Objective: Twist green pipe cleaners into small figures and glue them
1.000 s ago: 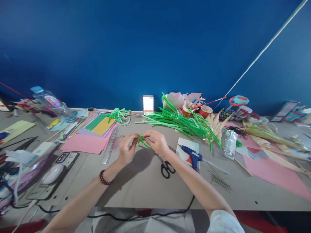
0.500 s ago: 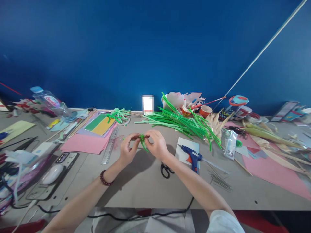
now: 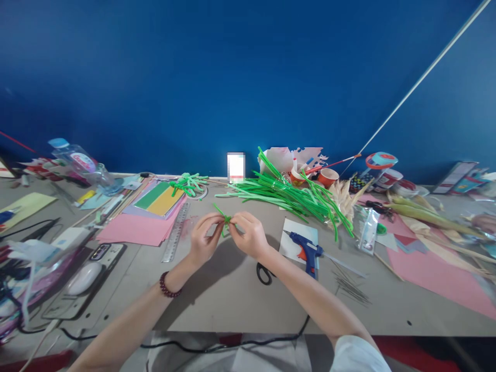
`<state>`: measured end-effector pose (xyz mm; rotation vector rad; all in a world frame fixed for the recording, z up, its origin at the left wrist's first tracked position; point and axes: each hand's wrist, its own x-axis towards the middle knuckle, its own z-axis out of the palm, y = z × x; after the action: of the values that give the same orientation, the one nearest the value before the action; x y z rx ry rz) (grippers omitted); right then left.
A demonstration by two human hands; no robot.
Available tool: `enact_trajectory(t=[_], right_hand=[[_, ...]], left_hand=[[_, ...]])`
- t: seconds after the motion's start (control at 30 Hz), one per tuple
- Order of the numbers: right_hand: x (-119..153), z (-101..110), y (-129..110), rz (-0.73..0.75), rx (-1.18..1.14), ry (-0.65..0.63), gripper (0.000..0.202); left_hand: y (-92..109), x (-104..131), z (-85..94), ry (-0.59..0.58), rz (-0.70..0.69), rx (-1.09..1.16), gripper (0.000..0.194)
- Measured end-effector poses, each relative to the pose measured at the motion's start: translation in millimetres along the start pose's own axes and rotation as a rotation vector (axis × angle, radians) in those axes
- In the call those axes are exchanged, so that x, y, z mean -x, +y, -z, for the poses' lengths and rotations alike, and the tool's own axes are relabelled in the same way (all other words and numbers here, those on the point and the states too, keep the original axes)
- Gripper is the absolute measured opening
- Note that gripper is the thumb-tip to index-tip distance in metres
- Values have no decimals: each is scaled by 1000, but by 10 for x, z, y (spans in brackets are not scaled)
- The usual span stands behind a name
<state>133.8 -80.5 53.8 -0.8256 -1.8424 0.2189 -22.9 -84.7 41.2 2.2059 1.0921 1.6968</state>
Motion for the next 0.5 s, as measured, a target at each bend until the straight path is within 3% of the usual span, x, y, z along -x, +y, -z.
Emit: enact_trajectory(t=[0.27, 0.5], right_hand=[[-27, 24, -15, -62, -102, -42, 13], [-108, 81, 16, -352, -363, -118, 16]], left_hand=[[-12, -36, 15, -4, 13, 31, 12], [-21, -55, 42, 41, 40, 17, 9]])
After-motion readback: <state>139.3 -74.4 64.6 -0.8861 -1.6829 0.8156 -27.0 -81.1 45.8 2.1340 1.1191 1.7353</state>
